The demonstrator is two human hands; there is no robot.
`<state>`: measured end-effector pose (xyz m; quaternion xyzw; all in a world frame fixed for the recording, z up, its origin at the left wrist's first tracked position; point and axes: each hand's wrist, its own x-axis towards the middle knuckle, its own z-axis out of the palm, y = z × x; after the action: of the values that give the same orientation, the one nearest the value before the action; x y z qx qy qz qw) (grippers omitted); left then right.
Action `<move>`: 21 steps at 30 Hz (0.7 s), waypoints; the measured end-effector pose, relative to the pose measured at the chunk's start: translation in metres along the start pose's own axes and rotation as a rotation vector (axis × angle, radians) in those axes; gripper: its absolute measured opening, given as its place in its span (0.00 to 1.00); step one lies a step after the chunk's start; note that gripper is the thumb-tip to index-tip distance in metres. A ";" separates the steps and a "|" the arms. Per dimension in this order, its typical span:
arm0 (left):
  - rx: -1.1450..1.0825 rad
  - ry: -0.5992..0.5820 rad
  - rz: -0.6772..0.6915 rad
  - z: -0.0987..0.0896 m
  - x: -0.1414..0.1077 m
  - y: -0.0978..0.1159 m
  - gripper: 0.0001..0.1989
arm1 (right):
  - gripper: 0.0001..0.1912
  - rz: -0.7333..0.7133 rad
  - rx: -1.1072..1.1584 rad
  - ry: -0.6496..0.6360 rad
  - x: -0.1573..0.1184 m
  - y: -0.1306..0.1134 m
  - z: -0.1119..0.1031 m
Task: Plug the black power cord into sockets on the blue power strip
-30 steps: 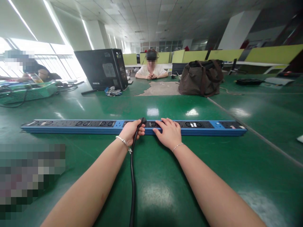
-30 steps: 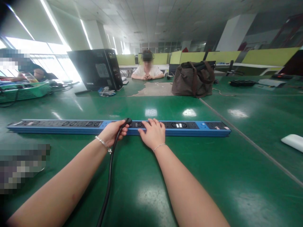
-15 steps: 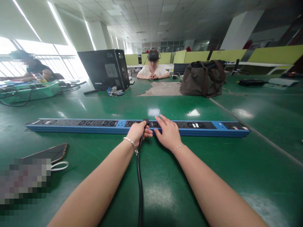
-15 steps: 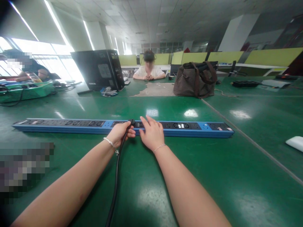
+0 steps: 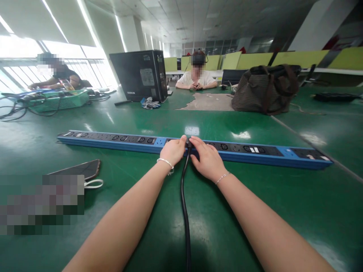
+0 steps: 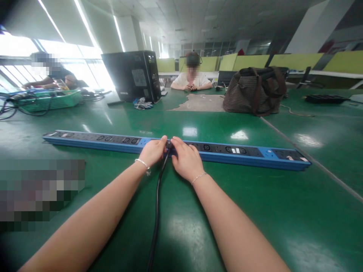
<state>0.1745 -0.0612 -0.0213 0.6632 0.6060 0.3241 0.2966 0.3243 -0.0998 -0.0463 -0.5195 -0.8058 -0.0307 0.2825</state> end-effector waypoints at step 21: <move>0.455 0.229 0.405 0.005 0.002 -0.035 0.14 | 0.14 0.038 -0.235 0.029 0.023 -0.020 -0.006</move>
<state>0.1570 -0.0565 -0.0512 0.7788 0.5481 0.3049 0.0001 0.3032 -0.0921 -0.0258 -0.5638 -0.7824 -0.1274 0.2318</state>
